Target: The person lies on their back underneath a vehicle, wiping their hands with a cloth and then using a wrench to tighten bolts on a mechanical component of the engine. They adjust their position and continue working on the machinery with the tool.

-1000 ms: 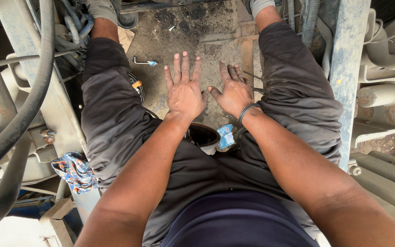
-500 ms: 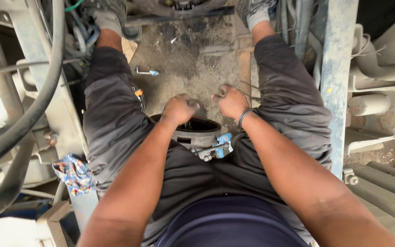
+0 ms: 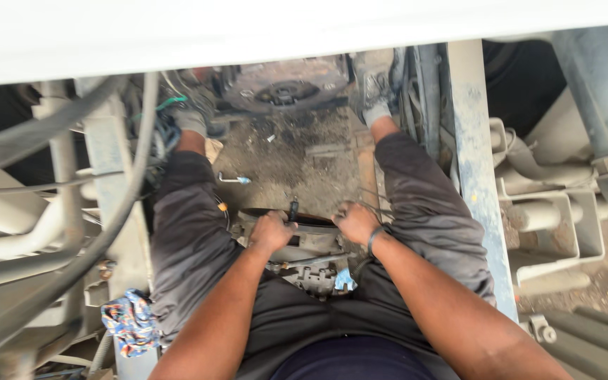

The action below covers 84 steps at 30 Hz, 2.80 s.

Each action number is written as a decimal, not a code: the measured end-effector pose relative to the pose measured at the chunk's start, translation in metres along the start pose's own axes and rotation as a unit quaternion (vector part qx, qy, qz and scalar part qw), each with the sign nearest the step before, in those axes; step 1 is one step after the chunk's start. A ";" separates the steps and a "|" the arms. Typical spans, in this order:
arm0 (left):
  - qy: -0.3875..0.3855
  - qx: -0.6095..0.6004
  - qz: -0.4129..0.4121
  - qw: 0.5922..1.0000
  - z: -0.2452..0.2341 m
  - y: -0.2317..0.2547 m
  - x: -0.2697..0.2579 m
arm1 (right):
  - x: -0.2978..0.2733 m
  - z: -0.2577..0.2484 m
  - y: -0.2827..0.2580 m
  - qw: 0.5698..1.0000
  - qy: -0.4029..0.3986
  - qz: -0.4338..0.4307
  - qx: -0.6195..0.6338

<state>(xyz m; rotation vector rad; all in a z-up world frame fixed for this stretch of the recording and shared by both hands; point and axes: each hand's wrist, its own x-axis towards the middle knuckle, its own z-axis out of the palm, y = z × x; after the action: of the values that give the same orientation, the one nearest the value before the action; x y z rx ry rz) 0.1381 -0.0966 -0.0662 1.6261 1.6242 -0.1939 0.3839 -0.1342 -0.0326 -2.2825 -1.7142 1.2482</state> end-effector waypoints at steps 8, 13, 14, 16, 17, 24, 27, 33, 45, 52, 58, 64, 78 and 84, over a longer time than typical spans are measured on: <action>0.001 -0.003 0.046 0.999 0.019 -0.008 0.000 | -0.007 -0.007 -0.004 0.997 0.064 -0.029 0.041; 0.032 0.049 0.086 0.995 0.011 -0.009 0.007 | -0.006 -0.030 0.017 0.961 0.145 -0.080 0.220; 0.040 0.030 0.059 0.997 0.002 -0.008 0.016 | 0.004 -0.034 0.020 0.942 0.193 -0.107 0.253; 0.070 -0.029 0.050 0.996 -0.003 -0.010 0.025 | 0.022 -0.035 0.026 0.892 0.173 -0.046 0.416; 0.100 -0.070 0.066 0.990 -0.008 -0.013 0.029 | 0.029 -0.038 0.028 0.856 0.160 -0.015 0.491; 0.045 -0.059 0.034 0.997 -0.002 0.012 0.024 | 0.024 -0.059 0.010 0.835 0.132 0.039 0.533; 0.025 -0.056 0.021 0.998 -0.003 0.017 0.025 | 0.020 -0.066 0.000 0.837 0.126 0.039 0.531; 0.033 -0.046 0.020 0.998 0.003 0.010 0.034 | 0.022 -0.065 -0.011 0.841 0.110 0.033 0.528; -0.009 -0.013 0.063 0.998 0.003 0.024 0.031 | 0.016 -0.061 -0.018 0.865 0.071 0.008 0.497; -0.032 -0.031 0.082 0.996 -0.001 0.031 0.027 | 0.010 -0.063 -0.029 0.893 0.055 0.006 0.447; -0.052 -0.052 0.062 0.995 -0.010 0.039 0.020 | 0.010 -0.061 -0.032 0.902 0.041 0.014 0.430; -0.021 -0.033 0.027 0.999 -0.014 0.039 0.023 | 0.013 -0.056 -0.033 0.906 0.042 0.011 0.421; 0.010 -0.067 -0.003 0.998 -0.015 0.035 0.022 | 0.018 -0.040 -0.030 0.925 0.054 0.009 0.376; -0.211 -0.071 -0.039 0.974 -0.012 0.047 0.007 | 0.020 -0.027 -0.028 0.939 0.042 0.015 0.341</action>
<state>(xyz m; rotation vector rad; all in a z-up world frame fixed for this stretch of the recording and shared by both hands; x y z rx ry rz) 0.1758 -0.0761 -0.0428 1.3073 1.3396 -0.4235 0.3792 -0.0957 -0.0126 -1.8994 -0.9879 1.4296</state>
